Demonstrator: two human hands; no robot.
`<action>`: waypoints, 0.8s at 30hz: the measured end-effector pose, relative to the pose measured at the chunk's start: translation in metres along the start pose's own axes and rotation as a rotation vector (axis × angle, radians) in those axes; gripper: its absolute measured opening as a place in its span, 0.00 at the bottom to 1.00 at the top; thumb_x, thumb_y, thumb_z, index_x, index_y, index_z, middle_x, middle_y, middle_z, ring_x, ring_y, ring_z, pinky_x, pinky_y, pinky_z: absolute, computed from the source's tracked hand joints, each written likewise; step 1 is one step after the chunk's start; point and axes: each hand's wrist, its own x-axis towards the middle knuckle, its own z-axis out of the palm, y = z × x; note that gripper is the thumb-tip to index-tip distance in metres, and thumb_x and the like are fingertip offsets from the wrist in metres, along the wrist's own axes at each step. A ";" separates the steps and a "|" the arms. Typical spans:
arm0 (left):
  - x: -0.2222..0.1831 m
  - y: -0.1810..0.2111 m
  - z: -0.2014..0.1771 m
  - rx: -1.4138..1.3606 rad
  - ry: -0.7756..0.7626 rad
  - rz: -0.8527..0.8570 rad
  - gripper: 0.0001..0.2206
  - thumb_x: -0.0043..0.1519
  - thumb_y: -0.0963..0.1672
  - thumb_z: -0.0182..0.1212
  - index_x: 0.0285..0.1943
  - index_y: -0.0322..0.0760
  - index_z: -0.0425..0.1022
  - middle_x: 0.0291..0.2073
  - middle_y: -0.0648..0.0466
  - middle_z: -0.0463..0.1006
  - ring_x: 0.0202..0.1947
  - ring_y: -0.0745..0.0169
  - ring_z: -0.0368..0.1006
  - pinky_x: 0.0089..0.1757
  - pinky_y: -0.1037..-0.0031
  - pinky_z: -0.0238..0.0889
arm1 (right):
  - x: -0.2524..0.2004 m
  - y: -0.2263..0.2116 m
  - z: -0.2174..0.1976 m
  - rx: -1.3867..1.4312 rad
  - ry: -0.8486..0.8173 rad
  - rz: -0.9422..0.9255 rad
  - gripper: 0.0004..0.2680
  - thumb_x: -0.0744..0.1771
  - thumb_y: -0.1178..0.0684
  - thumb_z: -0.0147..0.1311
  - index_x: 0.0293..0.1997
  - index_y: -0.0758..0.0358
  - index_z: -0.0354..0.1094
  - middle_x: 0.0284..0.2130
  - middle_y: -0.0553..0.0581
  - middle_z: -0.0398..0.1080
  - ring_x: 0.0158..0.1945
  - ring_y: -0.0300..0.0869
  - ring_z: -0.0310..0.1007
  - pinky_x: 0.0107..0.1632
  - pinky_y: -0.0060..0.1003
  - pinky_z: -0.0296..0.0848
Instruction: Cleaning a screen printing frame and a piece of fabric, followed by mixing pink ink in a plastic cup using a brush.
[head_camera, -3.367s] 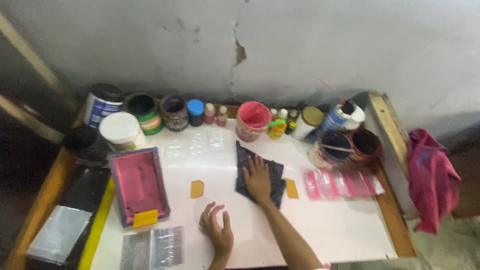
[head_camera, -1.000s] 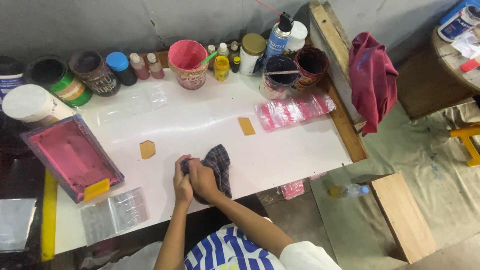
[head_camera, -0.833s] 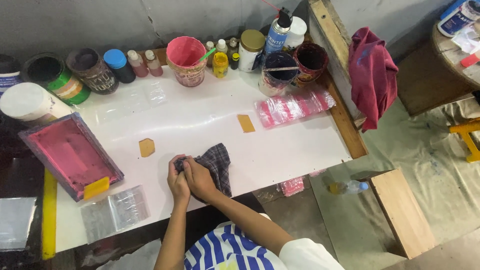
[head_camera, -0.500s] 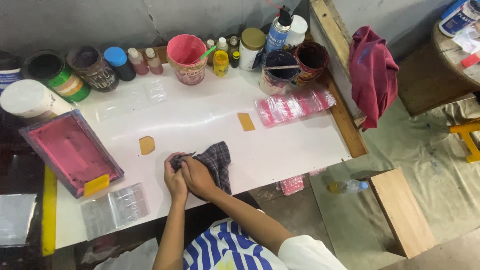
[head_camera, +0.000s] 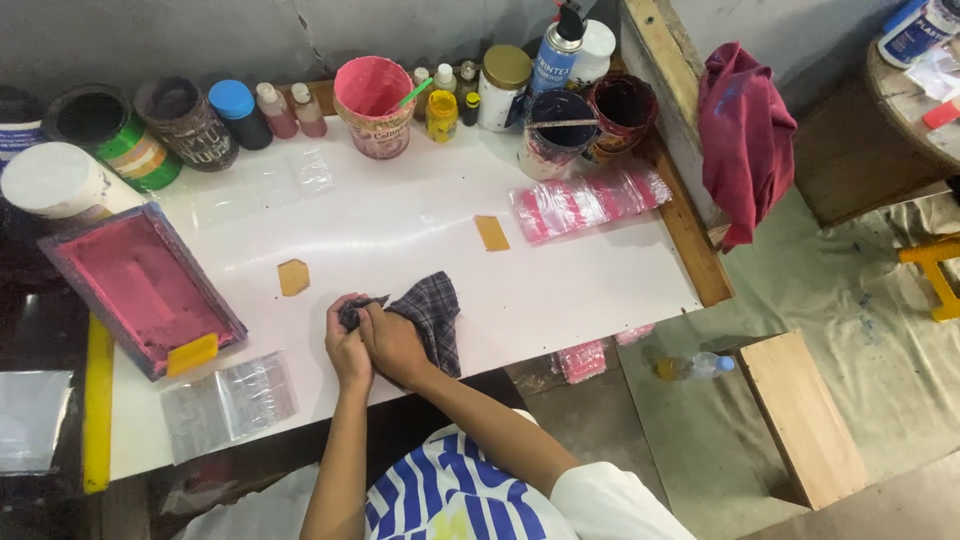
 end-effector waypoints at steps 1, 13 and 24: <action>-0.001 -0.001 0.000 0.001 -0.001 0.001 0.11 0.67 0.42 0.62 0.57 0.39 0.72 0.50 0.49 0.79 0.52 0.60 0.72 0.53 0.70 0.68 | -0.001 0.000 0.001 0.001 0.002 -0.001 0.17 0.75 0.43 0.30 0.44 0.66 0.64 0.29 0.75 0.73 0.40 0.66 0.77 0.42 0.57 0.73; 0.000 0.000 0.000 0.044 -0.007 0.004 0.10 0.68 0.42 0.59 0.58 0.40 0.72 0.50 0.47 0.79 0.54 0.60 0.71 0.54 0.70 0.66 | 0.001 -0.001 0.003 -0.068 0.010 -0.058 0.17 0.75 0.43 0.30 0.45 0.64 0.64 0.28 0.73 0.74 0.40 0.64 0.78 0.42 0.56 0.74; -0.001 0.009 0.000 0.081 -0.031 -0.059 0.11 0.67 0.42 0.59 0.58 0.41 0.72 0.52 0.47 0.80 0.56 0.58 0.72 0.57 0.67 0.65 | 0.007 0.003 0.004 -0.115 0.023 -0.068 0.15 0.75 0.44 0.32 0.46 0.65 0.64 0.28 0.73 0.74 0.40 0.63 0.78 0.41 0.55 0.75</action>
